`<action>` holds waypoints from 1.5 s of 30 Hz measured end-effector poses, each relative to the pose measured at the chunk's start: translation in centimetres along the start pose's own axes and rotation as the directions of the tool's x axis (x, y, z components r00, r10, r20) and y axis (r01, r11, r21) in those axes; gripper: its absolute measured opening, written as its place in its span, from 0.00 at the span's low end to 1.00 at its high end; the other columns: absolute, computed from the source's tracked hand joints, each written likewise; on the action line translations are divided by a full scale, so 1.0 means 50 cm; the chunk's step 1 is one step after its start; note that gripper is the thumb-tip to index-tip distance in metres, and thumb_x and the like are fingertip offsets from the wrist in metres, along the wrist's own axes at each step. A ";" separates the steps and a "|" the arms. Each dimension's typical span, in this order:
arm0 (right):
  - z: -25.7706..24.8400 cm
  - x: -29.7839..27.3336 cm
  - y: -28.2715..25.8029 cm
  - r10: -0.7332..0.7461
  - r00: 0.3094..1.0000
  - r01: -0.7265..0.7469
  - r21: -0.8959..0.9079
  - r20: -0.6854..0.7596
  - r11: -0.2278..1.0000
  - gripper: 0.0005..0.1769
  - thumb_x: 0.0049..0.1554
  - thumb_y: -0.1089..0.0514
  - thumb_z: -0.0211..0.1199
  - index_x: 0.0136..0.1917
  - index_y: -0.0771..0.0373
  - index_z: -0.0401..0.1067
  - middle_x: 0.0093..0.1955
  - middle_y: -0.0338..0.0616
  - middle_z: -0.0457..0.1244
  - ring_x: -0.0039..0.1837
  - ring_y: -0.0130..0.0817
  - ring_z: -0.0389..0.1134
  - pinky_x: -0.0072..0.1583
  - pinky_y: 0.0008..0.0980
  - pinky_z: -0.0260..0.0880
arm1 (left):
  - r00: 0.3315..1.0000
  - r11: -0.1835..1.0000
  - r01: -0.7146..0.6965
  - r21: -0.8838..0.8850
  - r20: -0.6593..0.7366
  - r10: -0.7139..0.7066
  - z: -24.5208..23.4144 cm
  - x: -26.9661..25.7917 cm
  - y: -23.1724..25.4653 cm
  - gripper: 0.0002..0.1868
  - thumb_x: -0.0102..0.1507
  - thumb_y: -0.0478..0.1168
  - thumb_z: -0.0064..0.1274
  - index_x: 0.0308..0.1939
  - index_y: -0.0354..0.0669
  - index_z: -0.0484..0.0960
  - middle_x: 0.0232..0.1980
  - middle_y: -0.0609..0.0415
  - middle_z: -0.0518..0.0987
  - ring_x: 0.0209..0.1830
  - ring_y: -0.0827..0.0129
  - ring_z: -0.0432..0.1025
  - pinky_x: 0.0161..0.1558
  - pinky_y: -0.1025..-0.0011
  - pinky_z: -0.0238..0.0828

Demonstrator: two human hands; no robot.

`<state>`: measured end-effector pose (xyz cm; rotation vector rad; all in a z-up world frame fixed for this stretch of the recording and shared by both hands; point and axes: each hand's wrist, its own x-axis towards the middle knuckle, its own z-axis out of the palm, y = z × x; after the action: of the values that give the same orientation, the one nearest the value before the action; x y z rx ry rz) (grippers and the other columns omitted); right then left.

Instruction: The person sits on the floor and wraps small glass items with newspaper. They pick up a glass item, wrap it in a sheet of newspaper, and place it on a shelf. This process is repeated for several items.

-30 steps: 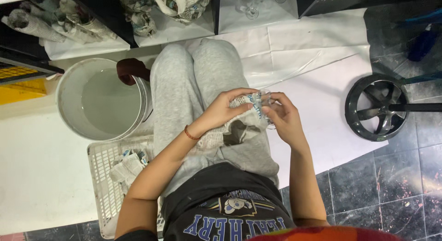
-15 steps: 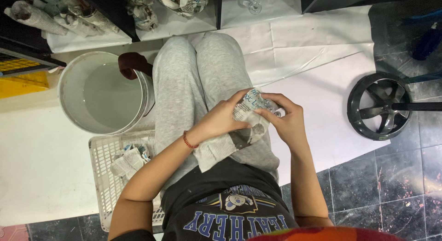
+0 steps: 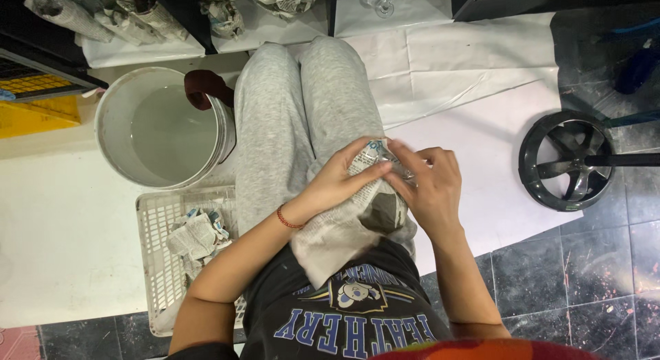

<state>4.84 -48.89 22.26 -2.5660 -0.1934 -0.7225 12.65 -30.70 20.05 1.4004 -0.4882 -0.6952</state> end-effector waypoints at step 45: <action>-0.038 -0.087 0.039 0.271 0.941 -0.338 0.526 0.202 0.781 0.19 0.58 0.65 0.70 0.60 0.68 0.68 0.47 0.43 0.62 0.44 0.25 0.63 0.43 0.25 0.64 | 0.980 0.987 -0.148 0.062 0.142 0.138 -0.001 0.008 -0.001 0.44 0.58 0.40 0.68 0.74 0.43 0.61 0.70 0.53 0.69 0.62 0.70 0.72 0.63 0.68 0.73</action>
<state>0.75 -51.53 20.61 -2.0048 -0.0121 -0.3244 12.97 -30.97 19.96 1.3751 -0.7218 -0.6651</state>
